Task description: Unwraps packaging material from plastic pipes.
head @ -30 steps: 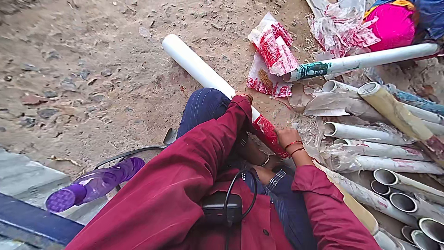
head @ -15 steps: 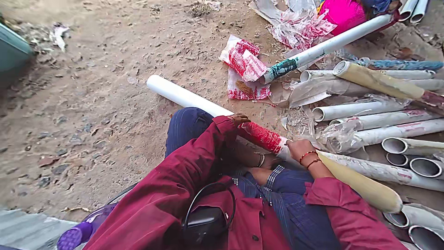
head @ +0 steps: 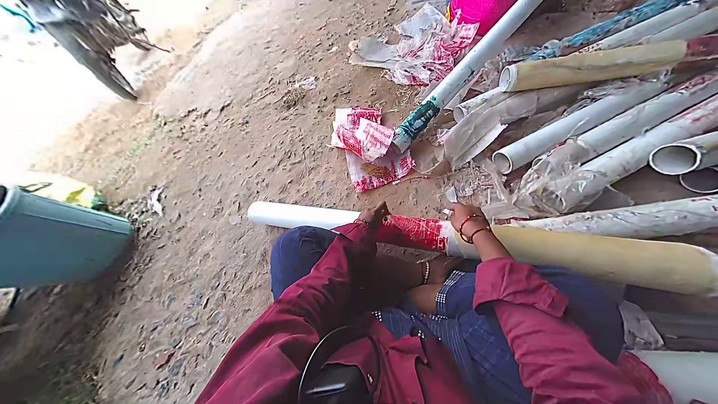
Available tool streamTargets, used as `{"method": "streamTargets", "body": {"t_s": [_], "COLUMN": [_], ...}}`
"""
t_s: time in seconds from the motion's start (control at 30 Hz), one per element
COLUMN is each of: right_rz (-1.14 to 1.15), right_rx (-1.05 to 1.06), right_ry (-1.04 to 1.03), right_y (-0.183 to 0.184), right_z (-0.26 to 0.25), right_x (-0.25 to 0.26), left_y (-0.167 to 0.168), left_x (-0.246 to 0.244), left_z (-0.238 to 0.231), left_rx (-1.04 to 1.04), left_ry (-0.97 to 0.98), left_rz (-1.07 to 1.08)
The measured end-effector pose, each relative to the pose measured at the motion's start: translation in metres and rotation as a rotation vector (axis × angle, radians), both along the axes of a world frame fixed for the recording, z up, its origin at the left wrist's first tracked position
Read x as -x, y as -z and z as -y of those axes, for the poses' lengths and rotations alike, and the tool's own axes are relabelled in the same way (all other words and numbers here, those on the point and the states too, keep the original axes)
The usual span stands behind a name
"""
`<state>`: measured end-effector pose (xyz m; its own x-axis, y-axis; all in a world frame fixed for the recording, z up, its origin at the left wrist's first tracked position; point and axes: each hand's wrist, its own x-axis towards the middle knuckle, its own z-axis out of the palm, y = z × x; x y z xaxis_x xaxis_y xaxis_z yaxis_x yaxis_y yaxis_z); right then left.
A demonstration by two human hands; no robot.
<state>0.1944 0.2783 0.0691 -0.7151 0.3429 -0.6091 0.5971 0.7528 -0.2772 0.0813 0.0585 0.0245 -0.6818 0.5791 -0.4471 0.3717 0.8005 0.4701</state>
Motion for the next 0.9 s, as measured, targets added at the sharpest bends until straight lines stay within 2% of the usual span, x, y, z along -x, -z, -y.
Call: {"method": "streamTargets", "body": {"t_s": [0.1, 0.2, 0.27, 0.33, 0.37, 0.43, 0.57, 0.63, 0.73, 0.8, 0.9], "right_rz": [0.04, -0.039, -0.073, -0.087, -0.091, -0.126, -0.195, -0.197, -0.271, -0.445, -0.619], "right_rx": [0.053, 0.174, 0.252, 0.274, 0.28, 0.28, 0.26, 0.25, 0.246, 0.332, 0.432], "right_ry": [-0.02, 0.177, 0.343, 0.421, 0.428, 0.44, 0.463, 0.443, 0.391, 0.335, 0.115], "right_y": [-0.013, -0.02, -0.023, -0.022, -0.024, -0.03, -0.039, -0.041, -0.04, -0.031, -0.029], "right_z": [0.007, -0.005, -0.027, -0.05, -0.058, -0.068, -0.064, -0.061, -0.056, -0.047, -0.019], "right_x": [-0.003, -0.012, -0.02, -0.025, -0.027, -0.027, -0.016, -0.014, -0.015, -0.015, -0.018], "left_y": [-0.044, -0.108, -0.158, -0.182, -0.181, -0.156, -0.094, -0.065, -0.052, -0.053, -0.064], "left_x": [-0.025, -0.033, -0.016, 0.003, 0.014, 0.034, 0.023, 0.024, 0.019, 0.008, -0.016], "left_z": [-0.058, -0.114, -0.129, -0.129, -0.125, -0.113, -0.088, -0.082, -0.082, -0.082, -0.084], "left_rx": [-0.278, -0.644, -0.683, -0.578, -0.481, -0.361, -0.439, -0.461, -0.406, -0.394, -0.387], "left_ry": [0.047, -0.148, -0.23, -0.334, -0.375, -0.42, -0.697, -0.76, -0.696, -0.636, -0.512], "left_rz": [-0.089, -0.246, -0.446, -0.551, -0.553, -0.422, 0.042, 0.137, 0.121, 0.164, 0.299]}}
